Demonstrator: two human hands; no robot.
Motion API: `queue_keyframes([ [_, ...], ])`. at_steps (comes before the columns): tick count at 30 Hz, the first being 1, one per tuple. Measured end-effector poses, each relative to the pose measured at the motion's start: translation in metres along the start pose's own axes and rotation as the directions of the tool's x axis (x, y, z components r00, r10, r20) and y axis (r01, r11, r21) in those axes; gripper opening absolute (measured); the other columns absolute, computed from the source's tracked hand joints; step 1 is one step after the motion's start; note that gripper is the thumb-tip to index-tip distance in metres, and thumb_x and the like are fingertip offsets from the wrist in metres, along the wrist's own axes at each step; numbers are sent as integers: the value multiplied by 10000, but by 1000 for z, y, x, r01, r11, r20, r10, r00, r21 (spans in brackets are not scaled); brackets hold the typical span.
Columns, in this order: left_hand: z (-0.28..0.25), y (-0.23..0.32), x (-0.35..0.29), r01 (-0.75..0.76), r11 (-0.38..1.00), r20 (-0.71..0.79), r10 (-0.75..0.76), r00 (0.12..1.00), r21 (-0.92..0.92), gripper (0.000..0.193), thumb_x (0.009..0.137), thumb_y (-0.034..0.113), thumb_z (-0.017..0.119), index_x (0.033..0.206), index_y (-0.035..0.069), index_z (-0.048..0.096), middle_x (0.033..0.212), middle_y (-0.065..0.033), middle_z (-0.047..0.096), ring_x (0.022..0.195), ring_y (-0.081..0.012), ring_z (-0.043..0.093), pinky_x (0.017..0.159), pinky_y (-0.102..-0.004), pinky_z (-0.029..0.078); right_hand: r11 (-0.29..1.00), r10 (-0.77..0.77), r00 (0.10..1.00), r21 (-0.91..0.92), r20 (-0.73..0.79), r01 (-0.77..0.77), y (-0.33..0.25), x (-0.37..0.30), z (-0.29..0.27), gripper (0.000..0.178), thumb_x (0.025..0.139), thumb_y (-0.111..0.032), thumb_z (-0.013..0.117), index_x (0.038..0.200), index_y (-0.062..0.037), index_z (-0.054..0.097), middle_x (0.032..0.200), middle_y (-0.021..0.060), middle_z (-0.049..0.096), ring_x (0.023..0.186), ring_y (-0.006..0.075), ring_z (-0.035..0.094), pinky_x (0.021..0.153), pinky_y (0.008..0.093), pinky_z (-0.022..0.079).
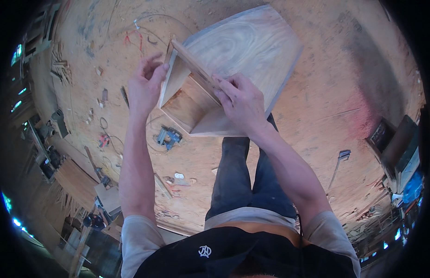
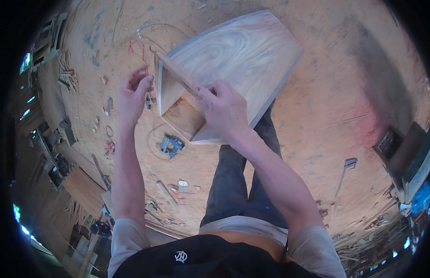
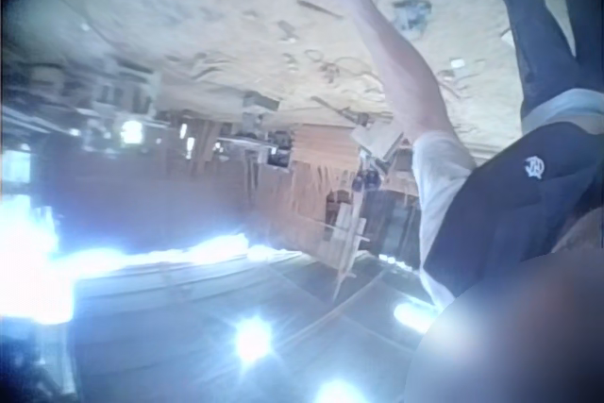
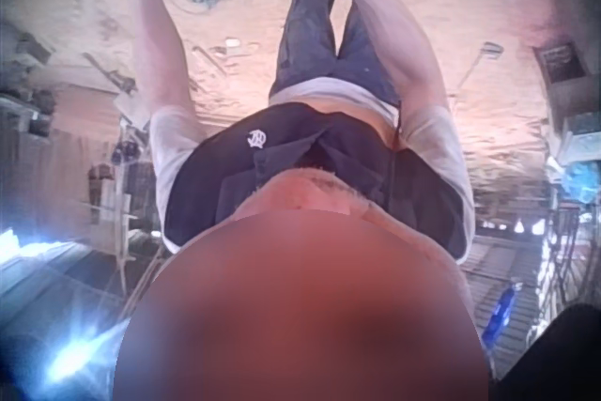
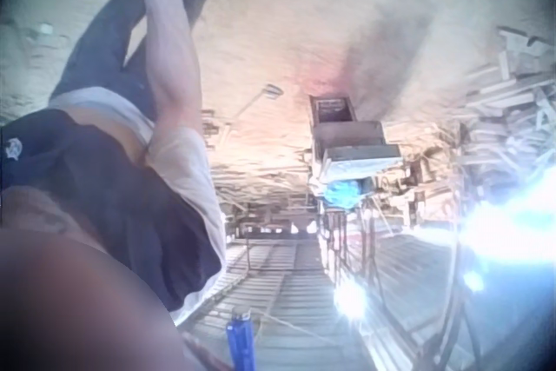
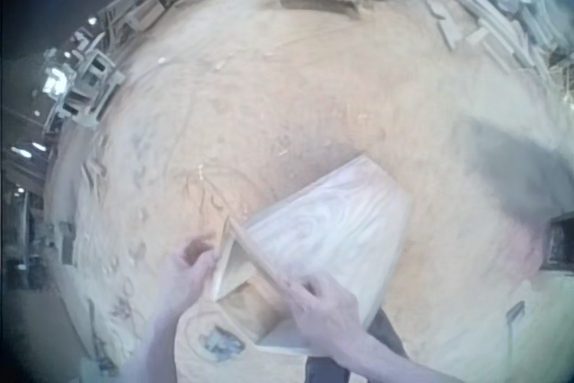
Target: The person cuts thin wooden strips with a circular saw, marks them with a pen, and fits them into a rectangular wooden frame. They repeatedly test fit, trim, and adjust the strips to form a continuous border around the frame.
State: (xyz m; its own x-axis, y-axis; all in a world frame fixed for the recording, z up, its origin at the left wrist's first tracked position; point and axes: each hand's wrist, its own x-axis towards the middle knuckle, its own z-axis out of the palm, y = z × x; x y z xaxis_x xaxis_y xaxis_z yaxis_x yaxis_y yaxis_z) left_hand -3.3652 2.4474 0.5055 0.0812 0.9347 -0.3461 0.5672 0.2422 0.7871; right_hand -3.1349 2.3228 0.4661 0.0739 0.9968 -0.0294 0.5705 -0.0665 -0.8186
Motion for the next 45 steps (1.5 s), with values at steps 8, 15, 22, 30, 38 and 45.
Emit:
queue_keyframes([
  [8, -22, 38, 89, -654, 645, 578, 380, 722, 394, 316, 939, 92, 765, 1253, 106, 737, 1130, -98, 773, 959, -299, 739, 813, -401, 577, 999, -40, 999, 7, -18, 40, 4, 2, 2, 385, 892, -84, 796, 1272, -142, 781, 969, 59, 691, 805, 213, 698, 683, 352, 577],
  [15, -17, 58, 132, -800, 501, 861, 187, 474, 331, 235, 902, 46, 765, 1131, 33, 713, 1028, -145, 712, 971, -364, 687, 843, -443, 552, 1000, -22, 997, 8, -71, 23, 1, 5, 9, 381, 831, -114, 821, 1208, -146, 785, 948, 33, 678, 838, 211, 686, 703, 352, 581],
  [22, -9, 75, 126, -857, 356, 889, 127, 440, 373, 206, 944, 70, 721, 1139, 18, 678, 1037, -170, 697, 988, -408, 674, 845, -468, 534, 977, 209, 963, 77, -169, -198, 16, -82, -40, 395, 762, -97, 884, 1145, -73, 790, 1071, 84, 714, 938, 247, 705, 802, 359, 595],
  [30, 2, 83, 122, -844, 377, 894, 82, 441, 382, 178, 971, 35, 692, 1143, 3, 663, 1027, -172, 694, 926, -412, 675, 806, -450, 535, 689, 639, 747, 567, -184, -450, 19, -161, -27, 374, 828, -38, 889, 1181, -27, 765, 1204, 114, 724, 1026, 191, 729, 905, 318, 597],
  [38, 8, 86, 119, -870, 326, 914, 41, 404, 370, 178, 986, 25, 681, 1160, -10, 668, 1042, -170, 709, 935, -391, 696, 811, -443, 547, 764, 549, 796, 539, -253, -355, 26, -165, -28, 260, 796, -26, 882, 1032, -42, 772, 1082, 85, 733, 972, 226, 735, 832, 330, 602],
  [45, 7, 86, 115, -895, 229, 912, 61, 405, 382, 200, 975, 55, 709, 1169, 14, 685, 1081, -160, 725, 971, -382, 706, 833, -447, 562, 946, 270, 835, 296, -480, -135, 40, -164, -20, 276, 719, -5, 896, 939, -45, 734, 1006, 66, 728, 906, 256, 724, 772, 353, 598],
])
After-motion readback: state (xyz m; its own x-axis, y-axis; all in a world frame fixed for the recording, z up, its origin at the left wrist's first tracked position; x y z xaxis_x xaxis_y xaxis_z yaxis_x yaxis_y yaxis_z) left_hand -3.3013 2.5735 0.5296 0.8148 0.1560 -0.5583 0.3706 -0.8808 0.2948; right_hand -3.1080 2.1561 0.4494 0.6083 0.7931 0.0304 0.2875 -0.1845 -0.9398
